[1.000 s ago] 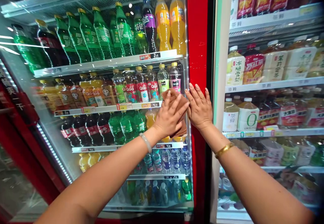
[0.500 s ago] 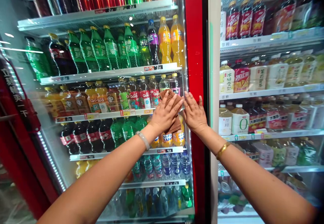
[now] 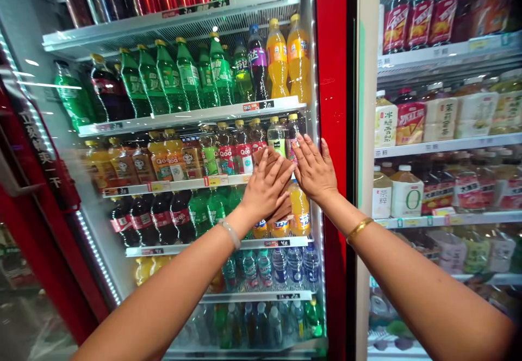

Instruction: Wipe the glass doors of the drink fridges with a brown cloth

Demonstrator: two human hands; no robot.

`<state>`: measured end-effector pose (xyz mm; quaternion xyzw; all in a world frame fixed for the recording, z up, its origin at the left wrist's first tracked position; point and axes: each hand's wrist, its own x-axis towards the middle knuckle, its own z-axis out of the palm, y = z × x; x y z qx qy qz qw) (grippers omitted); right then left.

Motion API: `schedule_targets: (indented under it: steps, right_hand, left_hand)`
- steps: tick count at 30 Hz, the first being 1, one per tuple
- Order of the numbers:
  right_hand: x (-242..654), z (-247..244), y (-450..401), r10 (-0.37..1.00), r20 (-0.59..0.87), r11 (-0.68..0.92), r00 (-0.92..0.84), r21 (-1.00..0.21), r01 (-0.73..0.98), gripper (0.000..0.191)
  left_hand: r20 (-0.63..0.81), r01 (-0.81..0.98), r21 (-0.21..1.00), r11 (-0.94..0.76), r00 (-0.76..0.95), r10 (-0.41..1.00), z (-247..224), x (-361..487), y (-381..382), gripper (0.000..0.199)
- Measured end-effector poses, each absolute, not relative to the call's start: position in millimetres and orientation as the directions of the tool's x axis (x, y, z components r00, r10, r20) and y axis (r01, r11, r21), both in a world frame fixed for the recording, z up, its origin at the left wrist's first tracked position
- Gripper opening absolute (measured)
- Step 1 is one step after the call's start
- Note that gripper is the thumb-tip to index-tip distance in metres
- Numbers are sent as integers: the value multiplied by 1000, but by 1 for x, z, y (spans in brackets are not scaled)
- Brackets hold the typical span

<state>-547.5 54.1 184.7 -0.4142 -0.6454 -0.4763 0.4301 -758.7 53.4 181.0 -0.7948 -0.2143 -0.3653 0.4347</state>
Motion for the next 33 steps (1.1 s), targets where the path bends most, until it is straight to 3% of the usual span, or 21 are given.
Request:
schedule_targets:
  steps: [2,5,7,10,12,14,17,18,24,26,30,31,33]
  right_hand:
    - [-547,185,53,125,949,201,-288,260,944,76]
    - [-547,185,53,140,948,200,-285,255,946,75]
    - [-546,184,53,144,947,200,-287,256,946,74]
    - [-546,184,53,136,948,206,-288,257,944,74]
    - [-546,184,53,137,948,214,-287,255,943,75]
    - [-546,184,53,139,947,221,-290,256,941,75]
    - [-546,184,53,137,947,230,-292,256,939,75]
    - [-546,184,54,134,947,233,-291,255,938,75]
    - [-545,183,55,103,955,247,-278,246,937,73]
    - [-546,184,54,106,953,248,-282,250,936,73]
    - [-547,185,54,110,953,239,-282,250,938,74]
    - [-546,184,54,105,954,237,-279,249,939,74]
    - [-545,183,54,96,956,245,-276,246,938,74]
  left_hand:
    - [836,703,-461,-542,548,-1,201,-754,57,83]
    - [949,781,-247,-573,316,21,215,-741,58,88]
    - [921,743,-301,-598,389,19,208,-733,57,91]
    - [784,628,-504,-593,620,-10,197,-735,57,94]
    - [752,615,-548,-567,659,-12,204,-744,60,95]
    - [814,675,-489,-552,581,-11,219,-751,63,95]
    - [934,774,-299,-557,357,-7,230,-745,63,96]
    - [934,771,-297,-563,356,-5,227,-740,61,96]
    - [712,579,-595,-558,702,-30,203,-749,60,94]
    - [743,612,-571,-547,669,-27,209,-761,63,94]
    - [931,776,-285,-563,363,29,210,-757,61,94]
    - [938,779,-263,-569,345,39,204,-750,60,94]
    - [889,734,-355,-579,457,35,194,-740,57,93]
